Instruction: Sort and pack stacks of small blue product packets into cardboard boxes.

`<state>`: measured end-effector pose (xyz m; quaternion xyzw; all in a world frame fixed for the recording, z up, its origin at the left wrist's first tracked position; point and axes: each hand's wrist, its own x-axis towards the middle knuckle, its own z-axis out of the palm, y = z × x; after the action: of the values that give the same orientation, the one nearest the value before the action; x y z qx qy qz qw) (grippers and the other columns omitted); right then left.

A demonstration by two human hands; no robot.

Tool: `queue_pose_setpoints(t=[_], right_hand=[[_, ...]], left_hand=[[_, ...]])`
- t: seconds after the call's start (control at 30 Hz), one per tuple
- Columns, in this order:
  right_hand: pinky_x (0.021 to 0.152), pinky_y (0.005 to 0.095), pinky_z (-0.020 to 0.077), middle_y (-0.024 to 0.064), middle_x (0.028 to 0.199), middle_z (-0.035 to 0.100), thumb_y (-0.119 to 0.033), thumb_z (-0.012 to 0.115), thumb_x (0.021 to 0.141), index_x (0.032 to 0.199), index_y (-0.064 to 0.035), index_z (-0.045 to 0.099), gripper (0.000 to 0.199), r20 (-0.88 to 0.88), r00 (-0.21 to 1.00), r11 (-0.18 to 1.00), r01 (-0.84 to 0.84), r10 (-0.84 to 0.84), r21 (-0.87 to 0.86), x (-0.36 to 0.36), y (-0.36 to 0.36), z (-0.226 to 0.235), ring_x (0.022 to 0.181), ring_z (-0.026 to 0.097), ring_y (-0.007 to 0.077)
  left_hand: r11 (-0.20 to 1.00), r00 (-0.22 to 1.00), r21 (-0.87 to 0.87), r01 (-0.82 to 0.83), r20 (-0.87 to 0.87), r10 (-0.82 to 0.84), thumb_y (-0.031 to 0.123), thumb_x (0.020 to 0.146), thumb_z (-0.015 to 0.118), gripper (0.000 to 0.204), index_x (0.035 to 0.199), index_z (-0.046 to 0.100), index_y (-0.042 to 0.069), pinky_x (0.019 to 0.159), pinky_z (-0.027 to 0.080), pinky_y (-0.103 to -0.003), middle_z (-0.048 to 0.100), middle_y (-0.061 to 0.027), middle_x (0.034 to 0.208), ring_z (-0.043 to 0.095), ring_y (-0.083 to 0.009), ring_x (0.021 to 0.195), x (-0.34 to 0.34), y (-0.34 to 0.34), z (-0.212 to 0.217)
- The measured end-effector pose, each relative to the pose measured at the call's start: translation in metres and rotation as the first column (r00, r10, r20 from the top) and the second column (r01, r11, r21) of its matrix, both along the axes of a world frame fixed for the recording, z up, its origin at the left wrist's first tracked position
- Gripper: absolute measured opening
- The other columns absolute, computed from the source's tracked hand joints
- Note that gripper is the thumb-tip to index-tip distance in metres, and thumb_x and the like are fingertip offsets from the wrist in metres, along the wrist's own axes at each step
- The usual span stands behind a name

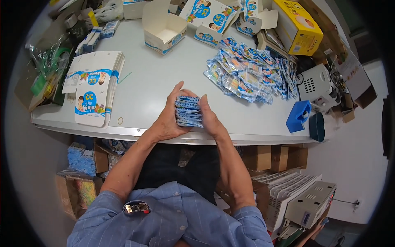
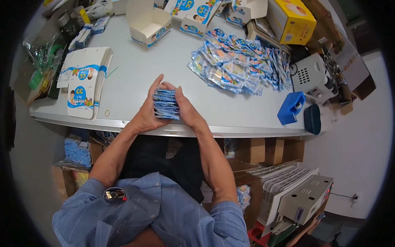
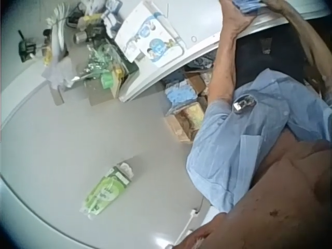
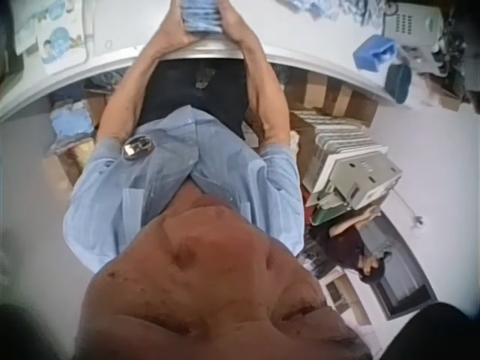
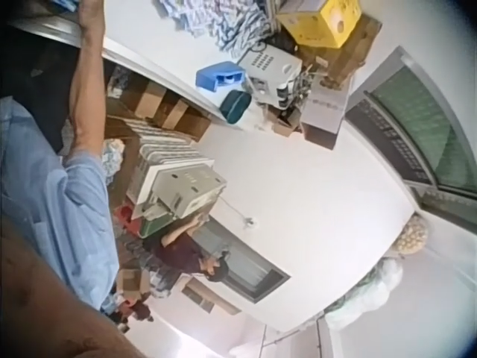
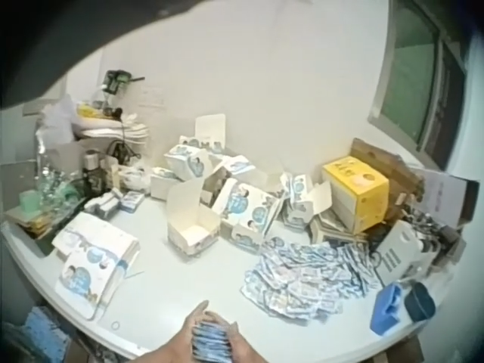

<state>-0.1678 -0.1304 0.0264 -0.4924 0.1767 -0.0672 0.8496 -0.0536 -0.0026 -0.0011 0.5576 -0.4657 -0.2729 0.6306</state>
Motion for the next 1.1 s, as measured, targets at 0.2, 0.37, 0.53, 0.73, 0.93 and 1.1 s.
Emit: queue_pose_setpoints(t=[0.2, 0.37, 0.53, 0.73, 0.93, 1.1], right_hand=[[0.099, 0.0375, 0.0455, 0.0179, 0.117, 0.068, -0.014, 0.060, 0.097, 0.120, -0.0017, 0.065, 0.027, 0.325, 0.859, 0.011, 0.358, -0.396, -0.934, -0.043, -0.091, 0.026, 0.112, 0.062, 0.0297], [0.104, 0.0435, 0.0456, 0.0169, 0.124, 0.064, -0.007, 0.071, 0.084, 0.115, -0.0038, 0.068, 0.031, 0.107, 0.896, -0.453, -0.113, -0.432, -0.884, -0.078, -0.179, 0.031, 0.121, 0.058, 0.0362], [0.100, 0.0424, 0.0476, 0.0174, 0.118, 0.067, -0.004, 0.066, 0.089, 0.111, -0.0028, 0.067, 0.022, 0.175, 0.889, -0.456, -0.041, -0.422, -0.889, -0.085, -0.179, 0.029, 0.115, 0.061, 0.0367], [0.083, 0.0280, 0.0512, 0.0051, 0.102, 0.067, -0.007, 0.060, 0.100, 0.113, -0.0023, 0.064, 0.014, 0.262, 0.880, 0.260, 0.381, -0.397, -0.887, -0.050, -0.090, 0.035, 0.091, 0.064, 0.0128], [0.077, 0.0237, 0.0488, 0.0006, 0.093, 0.063, -0.012, 0.058, 0.102, 0.111, -0.0003, 0.062, 0.015, 0.129, 0.981, 0.823, 0.194, -0.147, -0.533, -0.002, -0.025, -0.004, 0.083, 0.058, 0.0075], [0.079, 0.0236, 0.0477, 0.0015, 0.092, 0.065, -0.025, 0.053, 0.105, 0.106, 0.0006, 0.065, 0.029, 0.050, 0.986, 0.906, 0.165, -0.159, -0.389, 0.008, -0.020, -0.007, 0.085, 0.058, 0.0076]], left_hand=[[0.992, 0.997, 0.126, -0.021, 0.071, 0.012, 0.006, 0.065, 0.089, 0.091, 0.139, 0.035, 0.006, 0.104, 0.047, -0.033, 0.058, -0.0092, 0.122, 0.061, -0.0197, 0.112, 0.007, 0.005, -0.002], [0.988, 1.000, 0.155, 0.030, -0.012, -0.029, 0.008, 0.067, 0.089, 0.085, 0.135, 0.038, 0.005, 0.102, 0.048, -0.032, 0.061, -0.0080, 0.116, 0.063, -0.0187, 0.109, 0.007, 0.004, 0.005], [0.988, 0.999, 0.150, 0.021, 0.039, -0.027, 0.008, 0.067, 0.089, 0.084, 0.134, 0.038, 0.007, 0.101, 0.048, -0.031, 0.063, -0.0076, 0.113, 0.063, -0.0183, 0.107, 0.008, 0.004, -0.001], [0.989, 0.987, 0.129, 0.070, 0.137, -0.088, 0.007, 0.063, 0.091, 0.091, 0.136, 0.037, 0.006, 0.110, 0.041, -0.035, 0.050, -0.0159, 0.139, 0.053, -0.0245, 0.128, 0.013, 0.007, 0.001], [0.996, 0.995, 0.032, -0.078, 0.063, 0.075, 0.016, 0.056, 0.094, 0.133, 0.157, 0.009, 0.007, 0.120, 0.028, -0.044, 0.028, -0.0258, 0.153, 0.032, -0.0417, 0.145, 0.004, 0.000, 0.003], [0.975, 0.896, 0.055, -0.216, 0.408, 0.175, 0.029, 0.054, 0.096, 0.134, 0.156, 0.012, 0.006, 0.123, 0.022, -0.051, 0.024, -0.0241, 0.156, 0.021, -0.0438, 0.148, 0.006, -0.001, -0.002]])
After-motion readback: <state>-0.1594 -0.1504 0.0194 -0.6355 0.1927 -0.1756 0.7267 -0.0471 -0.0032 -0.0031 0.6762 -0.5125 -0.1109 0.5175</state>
